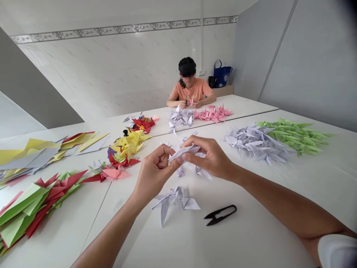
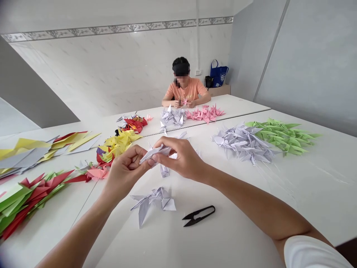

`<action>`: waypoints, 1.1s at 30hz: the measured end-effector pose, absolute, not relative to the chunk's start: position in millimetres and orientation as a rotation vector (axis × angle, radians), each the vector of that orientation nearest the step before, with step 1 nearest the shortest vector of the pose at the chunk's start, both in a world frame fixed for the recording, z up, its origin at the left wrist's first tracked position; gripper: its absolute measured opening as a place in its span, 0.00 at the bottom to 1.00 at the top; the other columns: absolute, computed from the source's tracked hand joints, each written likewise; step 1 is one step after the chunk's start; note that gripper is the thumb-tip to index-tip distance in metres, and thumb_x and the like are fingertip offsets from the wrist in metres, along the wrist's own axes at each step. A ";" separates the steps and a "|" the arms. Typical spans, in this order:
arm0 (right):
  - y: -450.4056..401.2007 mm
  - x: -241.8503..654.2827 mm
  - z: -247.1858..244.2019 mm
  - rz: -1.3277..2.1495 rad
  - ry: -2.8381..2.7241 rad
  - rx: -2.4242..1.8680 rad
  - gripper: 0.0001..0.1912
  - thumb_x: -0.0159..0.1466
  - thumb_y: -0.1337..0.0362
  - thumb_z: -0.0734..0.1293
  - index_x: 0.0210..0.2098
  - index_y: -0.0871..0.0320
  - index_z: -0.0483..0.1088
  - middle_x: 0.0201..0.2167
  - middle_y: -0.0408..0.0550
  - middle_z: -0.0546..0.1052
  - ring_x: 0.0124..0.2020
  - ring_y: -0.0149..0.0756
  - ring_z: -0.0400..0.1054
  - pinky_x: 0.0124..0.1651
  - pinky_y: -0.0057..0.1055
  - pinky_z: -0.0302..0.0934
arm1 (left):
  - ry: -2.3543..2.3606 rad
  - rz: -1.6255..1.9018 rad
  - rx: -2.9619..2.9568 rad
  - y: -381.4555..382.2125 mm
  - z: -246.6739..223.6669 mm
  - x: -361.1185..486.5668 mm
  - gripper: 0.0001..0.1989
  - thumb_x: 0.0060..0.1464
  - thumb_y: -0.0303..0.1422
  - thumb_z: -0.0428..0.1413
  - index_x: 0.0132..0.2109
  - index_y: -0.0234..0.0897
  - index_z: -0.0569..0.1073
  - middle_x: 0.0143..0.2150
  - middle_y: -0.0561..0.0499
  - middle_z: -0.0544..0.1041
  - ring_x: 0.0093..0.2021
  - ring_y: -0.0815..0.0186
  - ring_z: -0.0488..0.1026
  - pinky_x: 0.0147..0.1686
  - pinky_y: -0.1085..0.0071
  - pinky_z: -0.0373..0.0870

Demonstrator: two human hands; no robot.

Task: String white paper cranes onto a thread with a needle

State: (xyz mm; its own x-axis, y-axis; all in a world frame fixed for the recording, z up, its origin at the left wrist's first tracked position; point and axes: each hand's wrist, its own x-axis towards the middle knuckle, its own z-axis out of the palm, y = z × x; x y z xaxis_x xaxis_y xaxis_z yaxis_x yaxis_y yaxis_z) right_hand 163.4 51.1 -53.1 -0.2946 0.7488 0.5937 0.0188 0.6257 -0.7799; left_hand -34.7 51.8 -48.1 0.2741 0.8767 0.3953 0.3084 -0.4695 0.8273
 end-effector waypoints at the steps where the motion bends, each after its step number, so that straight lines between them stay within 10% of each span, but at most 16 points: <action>1: 52.2 164.1 -53.1 0.845 -1.681 -0.641 0.11 0.63 0.56 0.74 0.36 0.57 0.72 0.29 0.40 0.72 0.29 0.28 0.65 0.34 0.26 0.67 | 1.063 1.164 1.923 49.1 -46.6 -35.0 0.11 0.61 0.41 0.59 0.40 0.39 0.70 0.23 0.61 0.47 0.23 0.72 0.44 0.22 0.75 0.45; 6: 61.0 167.3 -54.5 1.155 -1.337 -0.577 0.13 0.63 0.55 0.75 0.39 0.56 0.73 0.33 0.43 0.78 0.33 0.31 0.74 0.37 0.30 0.75 | 1.132 1.069 2.014 38.0 -40.9 -38.0 0.14 0.70 0.37 0.44 0.40 0.40 0.72 0.24 0.57 0.57 0.24 0.70 0.52 0.24 0.72 0.48; 15: 61.9 166.5 -53.9 1.431 -1.221 -0.541 0.12 0.65 0.55 0.73 0.39 0.58 0.75 0.35 0.46 0.81 0.35 0.32 0.78 0.38 0.27 0.76 | 1.134 1.077 2.242 32.5 -38.0 -34.8 0.13 0.69 0.35 0.47 0.45 0.39 0.77 0.21 0.59 0.53 0.21 0.72 0.47 0.22 0.72 0.46; 33: 57.6 171.2 -51.1 1.077 -1.419 -0.631 0.14 0.64 0.53 0.74 0.40 0.56 0.72 0.32 0.43 0.76 0.33 0.32 0.74 0.34 0.29 0.73 | 1.205 1.090 2.406 32.0 -36.5 -36.8 0.11 0.67 0.29 0.48 0.43 0.39 0.77 0.19 0.61 0.52 0.20 0.73 0.48 0.22 0.73 0.48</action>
State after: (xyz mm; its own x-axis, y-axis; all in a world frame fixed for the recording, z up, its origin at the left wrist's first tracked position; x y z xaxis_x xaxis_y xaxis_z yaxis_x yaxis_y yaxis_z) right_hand 171.2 57.6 -51.1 -0.1668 0.8706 0.4629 -0.2116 0.4270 -0.8792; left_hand -36.8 32.0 -36.5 0.3828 0.7667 0.5154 0.5895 -0.6323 0.5027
